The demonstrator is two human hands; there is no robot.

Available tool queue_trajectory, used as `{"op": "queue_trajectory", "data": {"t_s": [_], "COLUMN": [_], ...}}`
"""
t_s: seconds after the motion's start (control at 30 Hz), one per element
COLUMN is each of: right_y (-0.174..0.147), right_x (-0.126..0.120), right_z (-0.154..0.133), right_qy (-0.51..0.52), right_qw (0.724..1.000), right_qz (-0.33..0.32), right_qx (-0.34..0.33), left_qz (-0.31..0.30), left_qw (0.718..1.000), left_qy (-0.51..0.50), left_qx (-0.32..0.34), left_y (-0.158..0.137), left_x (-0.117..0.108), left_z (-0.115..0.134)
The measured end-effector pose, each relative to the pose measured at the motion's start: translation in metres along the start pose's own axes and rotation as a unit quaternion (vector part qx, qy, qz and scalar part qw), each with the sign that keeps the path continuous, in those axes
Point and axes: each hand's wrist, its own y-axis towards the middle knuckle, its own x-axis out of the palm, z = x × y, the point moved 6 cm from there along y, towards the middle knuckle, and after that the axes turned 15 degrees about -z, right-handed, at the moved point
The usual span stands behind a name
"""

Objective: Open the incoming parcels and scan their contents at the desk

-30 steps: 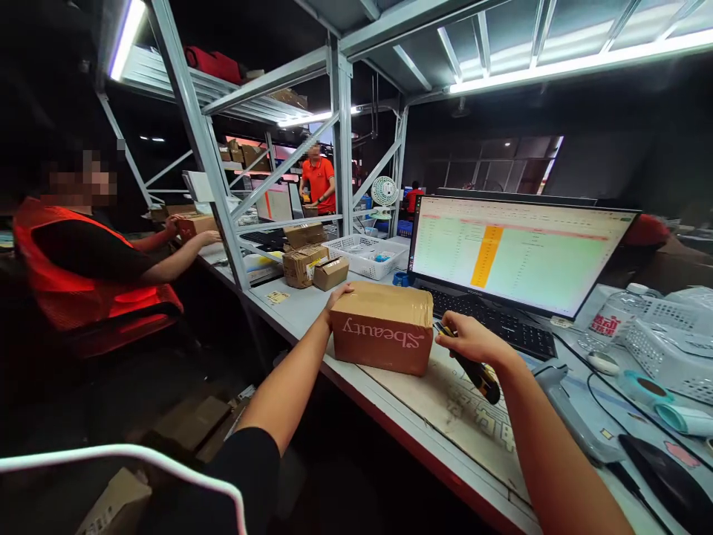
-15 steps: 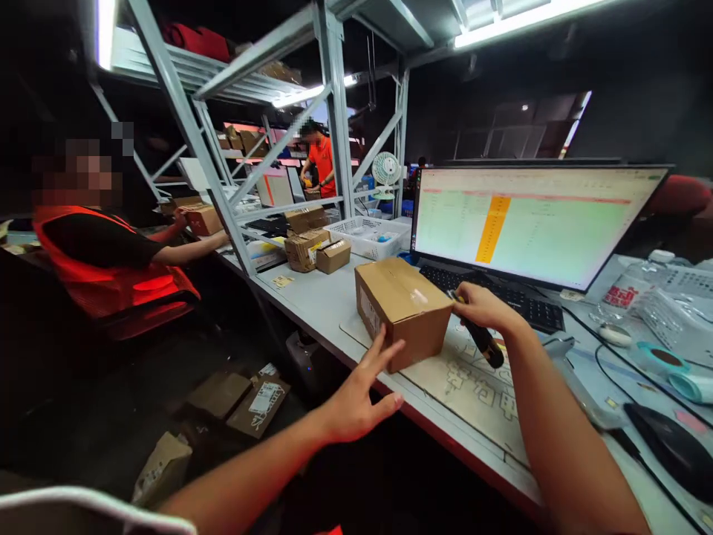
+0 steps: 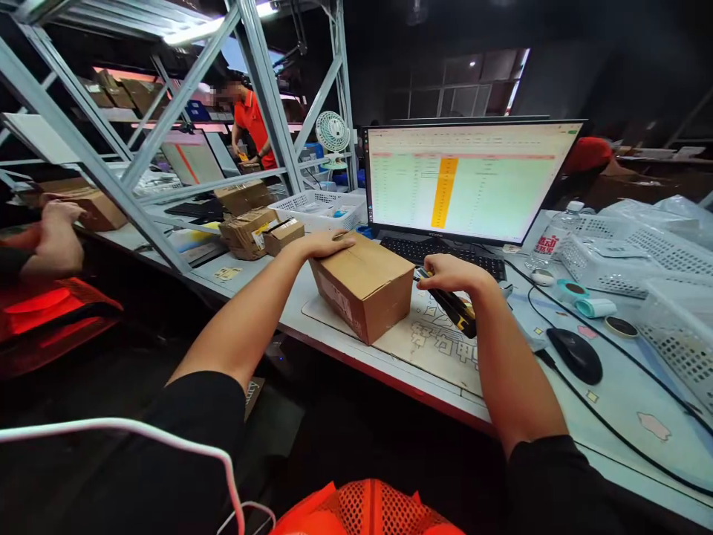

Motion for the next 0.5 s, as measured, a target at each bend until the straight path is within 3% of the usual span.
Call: {"op": "queue_trajectory", "data": {"t_s": [0.1,0.23,0.37,0.5], "right_y": [0.001,0.010,0.018,0.017], "right_x": [-0.002,0.002,0.009,0.011], "right_z": [-0.002,-0.011,-0.021,-0.026], "right_qy": [0.010,0.032,0.025,0.018], "right_qw": [1.000,0.998,0.998,0.998], "right_qz": [0.007,0.015,0.025,0.028], "right_qx": [-0.026,-0.052,-0.059,-0.061], "left_qz": [-0.034,-0.022,0.032,0.080], "left_qw": [0.991,0.973,0.966,0.975], "left_qy": [0.115,0.186,0.191,0.133], "left_qx": [-0.060,-0.132,-0.170,-0.158], "left_y": [-0.011,-0.053,-0.084,-0.090], "left_x": [0.002,-0.003,-0.002,0.004], "left_z": [-0.020,-0.040,-0.048,-0.050]}}
